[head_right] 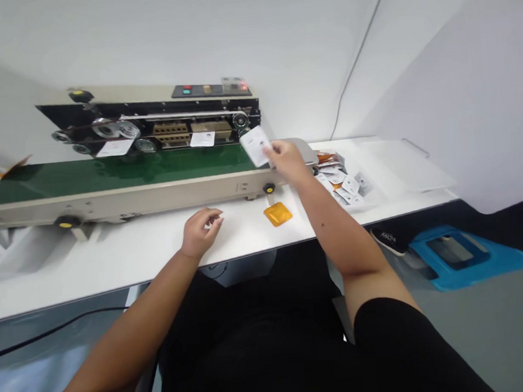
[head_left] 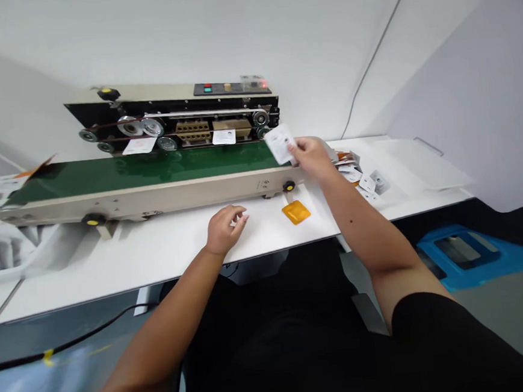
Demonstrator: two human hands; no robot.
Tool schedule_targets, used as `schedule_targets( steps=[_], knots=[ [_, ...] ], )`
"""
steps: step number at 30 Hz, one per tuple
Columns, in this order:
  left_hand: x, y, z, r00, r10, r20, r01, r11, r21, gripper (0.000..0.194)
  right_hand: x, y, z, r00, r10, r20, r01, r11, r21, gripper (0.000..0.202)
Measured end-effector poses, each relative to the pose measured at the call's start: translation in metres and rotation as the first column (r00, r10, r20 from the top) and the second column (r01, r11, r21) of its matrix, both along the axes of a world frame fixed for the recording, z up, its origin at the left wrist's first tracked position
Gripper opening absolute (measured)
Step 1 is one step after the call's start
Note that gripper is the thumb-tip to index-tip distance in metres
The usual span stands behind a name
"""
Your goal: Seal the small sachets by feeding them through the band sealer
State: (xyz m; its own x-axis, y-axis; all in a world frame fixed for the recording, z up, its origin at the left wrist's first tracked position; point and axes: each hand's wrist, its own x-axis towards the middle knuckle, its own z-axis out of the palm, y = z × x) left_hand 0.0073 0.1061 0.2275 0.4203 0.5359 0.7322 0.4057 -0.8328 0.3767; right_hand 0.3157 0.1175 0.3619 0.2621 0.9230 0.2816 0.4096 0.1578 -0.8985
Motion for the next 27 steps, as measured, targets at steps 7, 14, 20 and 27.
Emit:
schedule_targets(
  steps=[7,14,20,27],
  knots=[
    [0.004,0.005,-0.003,0.996,-0.007,-0.09,0.005,1.0,-0.025,0.034,0.006,0.063,0.016,0.856,-0.095,-0.508,-0.034,0.97,-0.24,0.014],
    [0.001,0.007,-0.003,0.993,-0.005,-0.116,-0.005,0.997,-0.081,0.039,-0.016,0.089,0.022,0.968,-0.166,-0.187,0.131,0.974,-0.185,0.025],
    [0.001,0.004,-0.003,0.991,-0.012,-0.135,-0.003,0.994,-0.109,0.038,-0.033,-0.029,-0.027,0.883,-0.133,0.449,0.024,0.97,0.24,0.028],
    [0.002,0.003,-0.005,0.981,-0.077,-0.18,0.046,0.984,-0.173,0.031,-0.02,-0.144,-0.147,0.674,0.129,0.727,-0.056,0.991,-0.124,0.072]
  ],
)
